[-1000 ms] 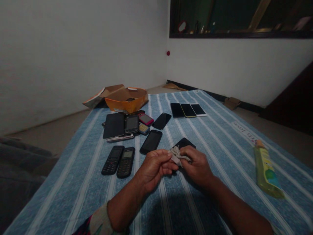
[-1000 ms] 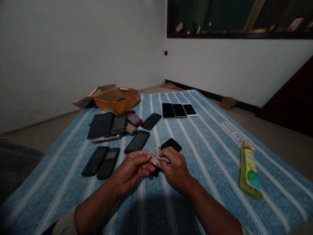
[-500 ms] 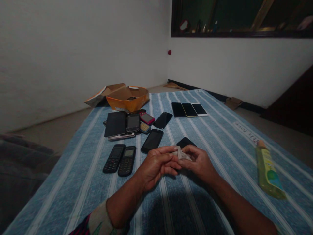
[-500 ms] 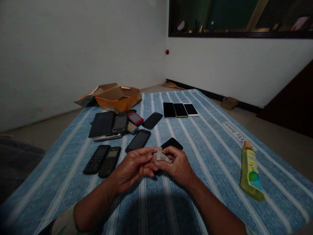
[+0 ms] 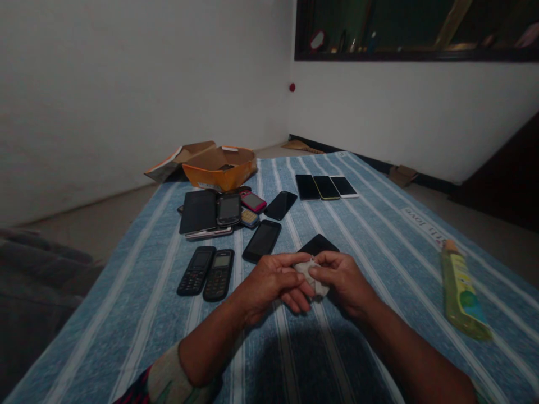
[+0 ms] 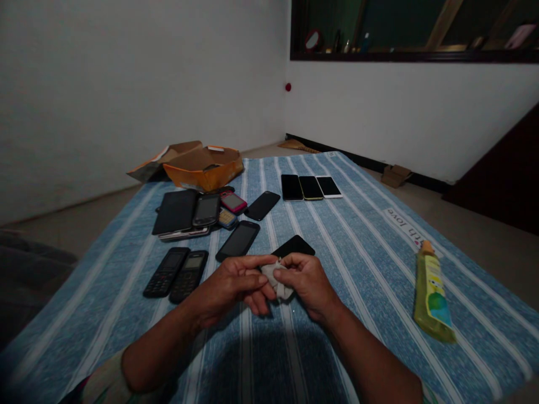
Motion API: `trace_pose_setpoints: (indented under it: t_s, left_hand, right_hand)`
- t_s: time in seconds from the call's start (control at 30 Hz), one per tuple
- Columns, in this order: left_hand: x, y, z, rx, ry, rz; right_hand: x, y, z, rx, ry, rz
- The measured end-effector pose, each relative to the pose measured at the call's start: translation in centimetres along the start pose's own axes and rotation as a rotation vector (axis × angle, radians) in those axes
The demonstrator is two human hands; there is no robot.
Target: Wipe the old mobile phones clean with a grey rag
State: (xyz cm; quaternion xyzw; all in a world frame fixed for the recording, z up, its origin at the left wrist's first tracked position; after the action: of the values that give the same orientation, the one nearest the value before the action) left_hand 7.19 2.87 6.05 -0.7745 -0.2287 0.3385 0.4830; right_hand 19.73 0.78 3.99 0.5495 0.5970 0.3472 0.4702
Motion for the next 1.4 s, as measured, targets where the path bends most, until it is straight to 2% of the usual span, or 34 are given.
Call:
trace_pose_setpoints:
  t_s: [0.1, 0.27, 0.37, 0.47, 0.6, 0.73, 0.93, 1.07, 1.2, 1.4]
  left_hand:
    - [0.1, -1.0, 1.0, 0.051, -0.082, -0.081]
    - [-0.1, -2.7, 2.7, 0.191, -0.295, -0.315]
    - [-0.7, -3.7, 2.4, 0.349, -0.384, -0.500]
    - [-1.0, -3.7, 1.6, 0.461, -0.397, -0.557]
    - [-0.8, -3.2, 1.6, 0.416, -0.432, -0.528]
    - [0.0, -2.3, 2.4, 0.255, -0.411, -0.386]
    - [0.7, -0.9, 2.7, 0.004, -0.295, -0.207]
    - [0.9, 0.1, 2.2, -0.199, -0.214, -0.094]
    - [0.9, 0.3, 2.0, -0.252, -0.218, -0.061]
    - [0.9, 0.1, 2.0, -0.237, -0.251, -0.099]
  right_hand:
    - [0.1, 0.1, 0.1, 0.050, 0.012, -0.008]
    - [0.5, 0.2, 0.6, 0.113, -0.045, 0.004]
    - [0.6, 0.4, 0.8, 0.121, -0.093, 0.022]
    - [0.5, 0.4, 0.8, 0.118, -0.111, 0.027]
    - [0.4, 0.0, 0.5, 0.103, -0.069, 0.013]
    - [0.3, -0.3, 0.0, 0.083, -0.003, -0.015]
    - [0.0, -0.1, -0.8, 0.116, 0.147, -0.056]
    - [-0.2, 0.1, -1.1, 0.093, 0.204, -0.021]
    - [-0.2, 0.6, -1.3, 0.021, 0.195, 0.072]
    - [-0.2, 0.3, -1.5, 0.072, 0.151, 0.063]
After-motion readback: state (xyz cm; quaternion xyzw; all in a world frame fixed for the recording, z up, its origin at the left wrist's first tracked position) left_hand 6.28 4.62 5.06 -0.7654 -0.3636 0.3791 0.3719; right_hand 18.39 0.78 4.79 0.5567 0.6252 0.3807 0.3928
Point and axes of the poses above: each hand's wrist, its own x-axis towards the middle knuckle, its own z-axis out of the back of the hand, y = z × x, the point moved 7 cm from there along x, towards the middle knuckle, and after that the axes turned 2 degrees about -z, right-handed, at the moved point
